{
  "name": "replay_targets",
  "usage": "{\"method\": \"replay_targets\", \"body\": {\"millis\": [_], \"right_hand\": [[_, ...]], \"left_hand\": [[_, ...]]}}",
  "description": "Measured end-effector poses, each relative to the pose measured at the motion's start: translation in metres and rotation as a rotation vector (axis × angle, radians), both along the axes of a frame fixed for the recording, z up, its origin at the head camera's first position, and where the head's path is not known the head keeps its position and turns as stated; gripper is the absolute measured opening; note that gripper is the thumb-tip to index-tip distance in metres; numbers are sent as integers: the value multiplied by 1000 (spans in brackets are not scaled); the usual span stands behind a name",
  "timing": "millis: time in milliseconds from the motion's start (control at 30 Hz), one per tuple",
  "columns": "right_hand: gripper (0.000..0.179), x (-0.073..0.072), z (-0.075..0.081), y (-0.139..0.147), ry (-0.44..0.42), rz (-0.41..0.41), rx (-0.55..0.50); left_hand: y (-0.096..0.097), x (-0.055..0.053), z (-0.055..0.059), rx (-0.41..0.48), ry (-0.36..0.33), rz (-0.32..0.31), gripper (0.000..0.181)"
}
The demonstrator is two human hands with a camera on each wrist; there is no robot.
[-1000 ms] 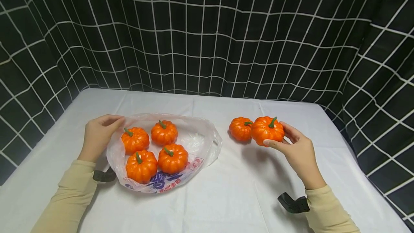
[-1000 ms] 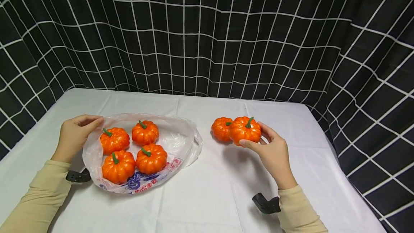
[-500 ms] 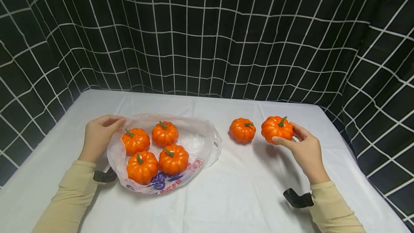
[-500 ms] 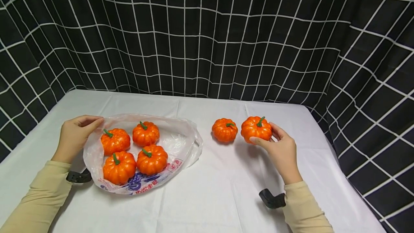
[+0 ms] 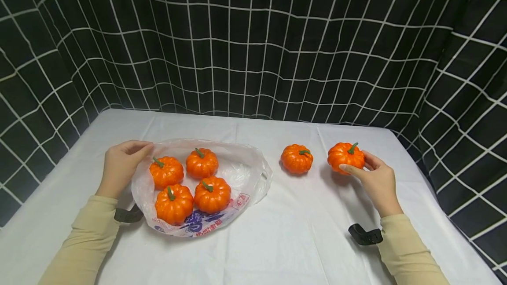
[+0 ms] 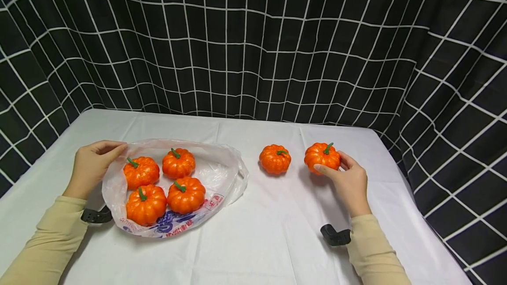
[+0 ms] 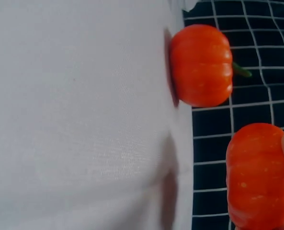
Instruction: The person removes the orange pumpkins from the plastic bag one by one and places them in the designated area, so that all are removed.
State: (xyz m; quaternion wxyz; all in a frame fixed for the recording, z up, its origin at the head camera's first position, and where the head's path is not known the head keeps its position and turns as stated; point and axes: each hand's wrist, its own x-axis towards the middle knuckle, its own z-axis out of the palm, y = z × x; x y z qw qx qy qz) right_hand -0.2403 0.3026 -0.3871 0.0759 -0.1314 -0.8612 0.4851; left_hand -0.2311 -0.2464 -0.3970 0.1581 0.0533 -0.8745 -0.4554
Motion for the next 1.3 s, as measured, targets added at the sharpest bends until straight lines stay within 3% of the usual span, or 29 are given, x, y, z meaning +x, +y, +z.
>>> {"method": "replay_targets", "body": {"millis": [567,1300], "right_hand": [[89,-26,-20,1,-67,-8,28],[91,-34,-28,0,-136,22,37]], "left_hand": [[1,-1,0,35,-3,-10,47],[1,1,2,31,-14,-6,47]]}}
